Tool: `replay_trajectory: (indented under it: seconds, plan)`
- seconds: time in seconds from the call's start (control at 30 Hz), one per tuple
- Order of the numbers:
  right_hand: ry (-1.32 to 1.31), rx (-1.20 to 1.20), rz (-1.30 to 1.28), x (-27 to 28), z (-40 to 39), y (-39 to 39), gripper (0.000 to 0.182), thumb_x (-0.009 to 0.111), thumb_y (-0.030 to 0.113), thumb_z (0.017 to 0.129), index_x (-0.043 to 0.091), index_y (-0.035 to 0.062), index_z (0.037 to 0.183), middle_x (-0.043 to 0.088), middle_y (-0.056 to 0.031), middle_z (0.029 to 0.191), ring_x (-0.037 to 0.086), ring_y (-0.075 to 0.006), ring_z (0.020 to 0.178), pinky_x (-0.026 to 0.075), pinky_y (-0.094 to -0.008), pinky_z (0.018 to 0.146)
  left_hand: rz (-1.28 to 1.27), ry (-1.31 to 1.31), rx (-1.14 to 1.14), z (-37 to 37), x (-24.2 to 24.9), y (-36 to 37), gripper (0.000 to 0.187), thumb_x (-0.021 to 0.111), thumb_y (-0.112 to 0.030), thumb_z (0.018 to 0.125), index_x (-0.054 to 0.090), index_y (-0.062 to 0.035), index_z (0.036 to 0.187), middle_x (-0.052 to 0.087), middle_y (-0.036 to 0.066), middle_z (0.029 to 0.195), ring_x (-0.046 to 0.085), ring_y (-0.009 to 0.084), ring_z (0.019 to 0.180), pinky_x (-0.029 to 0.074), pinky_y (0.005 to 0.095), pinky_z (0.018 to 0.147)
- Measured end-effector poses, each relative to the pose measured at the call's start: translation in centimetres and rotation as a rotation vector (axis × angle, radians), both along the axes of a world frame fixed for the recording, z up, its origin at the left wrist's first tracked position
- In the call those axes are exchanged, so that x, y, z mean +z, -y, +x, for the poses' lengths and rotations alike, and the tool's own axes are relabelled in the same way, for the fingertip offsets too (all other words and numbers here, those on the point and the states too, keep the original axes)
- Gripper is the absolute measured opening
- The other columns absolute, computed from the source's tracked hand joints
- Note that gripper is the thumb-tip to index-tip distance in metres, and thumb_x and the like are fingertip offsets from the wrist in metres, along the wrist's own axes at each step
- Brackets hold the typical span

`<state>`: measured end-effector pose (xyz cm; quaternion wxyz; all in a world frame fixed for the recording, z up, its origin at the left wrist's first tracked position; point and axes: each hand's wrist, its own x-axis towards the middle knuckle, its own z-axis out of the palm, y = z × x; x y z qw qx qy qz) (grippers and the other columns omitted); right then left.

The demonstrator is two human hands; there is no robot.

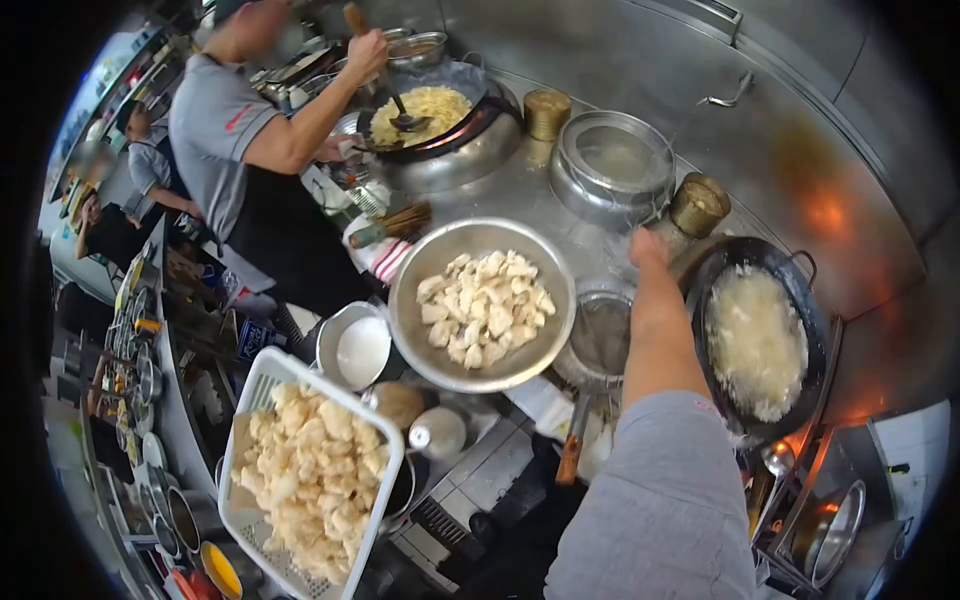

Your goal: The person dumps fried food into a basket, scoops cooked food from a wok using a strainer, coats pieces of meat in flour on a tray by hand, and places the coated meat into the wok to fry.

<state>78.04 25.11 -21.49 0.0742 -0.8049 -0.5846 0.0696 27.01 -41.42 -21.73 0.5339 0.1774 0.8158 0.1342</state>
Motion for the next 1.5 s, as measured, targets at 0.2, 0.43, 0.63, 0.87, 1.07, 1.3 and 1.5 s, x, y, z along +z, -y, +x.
replay_trajectory:
  seconds: [0.2,0.43,0.63,0.87,1.07,1.3,1.5]
  plan:
    - [-0.209,0.094,-0.142,11.6,-6.5,24.1,0.046,0.05,0.007,0.078,0.051,0.0064,0.124,0.049,-0.0244,0.129,0.05,-0.0407,0.116,0.042,-0.0479,0.097,-0.009,0.219,0.094,-8.6,0.2,19.7,0.014,0.047,-0.014,0.087,0.05,-0.0122,0.074,0.049,-0.001,0.062,0.05,0.0118,0.051,0.037,0.0272,0.04]
    - [-0.664,0.147,0.279,11.5,-6.6,59.4,0.032,0.048,0.0,0.081,0.056,0.0023,0.112,0.062,-0.0191,0.098,0.058,-0.0396,0.095,0.048,-0.0418,0.085,0.085,0.156,-0.122,-9.0,1.0,14.8,0.017,0.05,-0.012,0.085,0.058,-0.0025,0.096,0.056,0.002,0.071,0.054,0.0122,0.057,0.041,0.0266,0.043]
    - [-1.339,-0.758,-0.217,-3.9,-3.4,74.4,0.034,0.056,0.006,0.081,0.058,0.0078,0.115,0.059,-0.0067,0.082,0.059,-0.0144,0.076,0.046,-0.031,0.055,0.087,0.195,-0.504,-6.5,-0.6,9.2,0.027,0.056,-0.012,0.083,0.058,-0.0009,0.108,0.061,0.006,0.079,0.058,0.0141,0.064,0.045,0.0269,0.051]
    - [-1.177,-0.513,-0.023,-11.1,-5.3,66.3,0.038,0.069,0.016,0.066,0.063,-0.0052,0.097,0.065,-0.0185,0.095,0.06,-0.0281,0.084,0.047,-0.0385,0.075,0.336,0.126,-0.919,4.5,2.5,4.1,0.031,0.059,-0.019,0.087,0.058,-0.0018,0.113,0.063,0.008,0.093,0.058,0.0147,0.076,0.048,0.0288,0.067]
    - [-1.693,-0.058,-0.524,-2.1,-9.9,77.0,0.031,0.063,0.023,0.084,0.064,0.0041,0.108,0.064,-0.0043,0.088,0.06,-0.0161,0.081,0.049,-0.033,0.068,0.574,0.38,-0.741,20.4,3.5,4.4,0.04,0.056,-0.029,0.093,0.055,-0.0043,0.124,0.063,0.008,0.104,0.058,0.016,0.096,0.047,0.0302,0.082]
    - [-1.48,-0.622,0.186,4.9,-11.0,71.6,0.04,0.057,0.041,0.088,0.062,0.0034,0.101,0.065,-0.0112,0.089,0.061,-0.0279,0.081,0.048,-0.0407,0.071,0.293,1.016,0.117,33.9,4.1,6.3,0.05,0.034,-0.042,0.097,0.05,-0.0065,0.127,0.057,0.016,0.118,0.056,0.0293,0.11,0.046,0.0397,0.092]
    - [-1.508,-0.545,0.015,-0.1,-10.4,68.1,0.048,0.052,0.052,0.09,0.064,0.0057,0.097,0.063,-0.0156,0.1,0.057,-0.0271,0.089,0.044,-0.0425,0.081,0.246,0.714,0.187,35.9,6.5,4.6,0.056,0.046,-0.053,0.092,0.054,-0.0045,0.119,0.062,0.012,0.106,0.061,0.0277,0.095,0.049,0.0421,0.084]
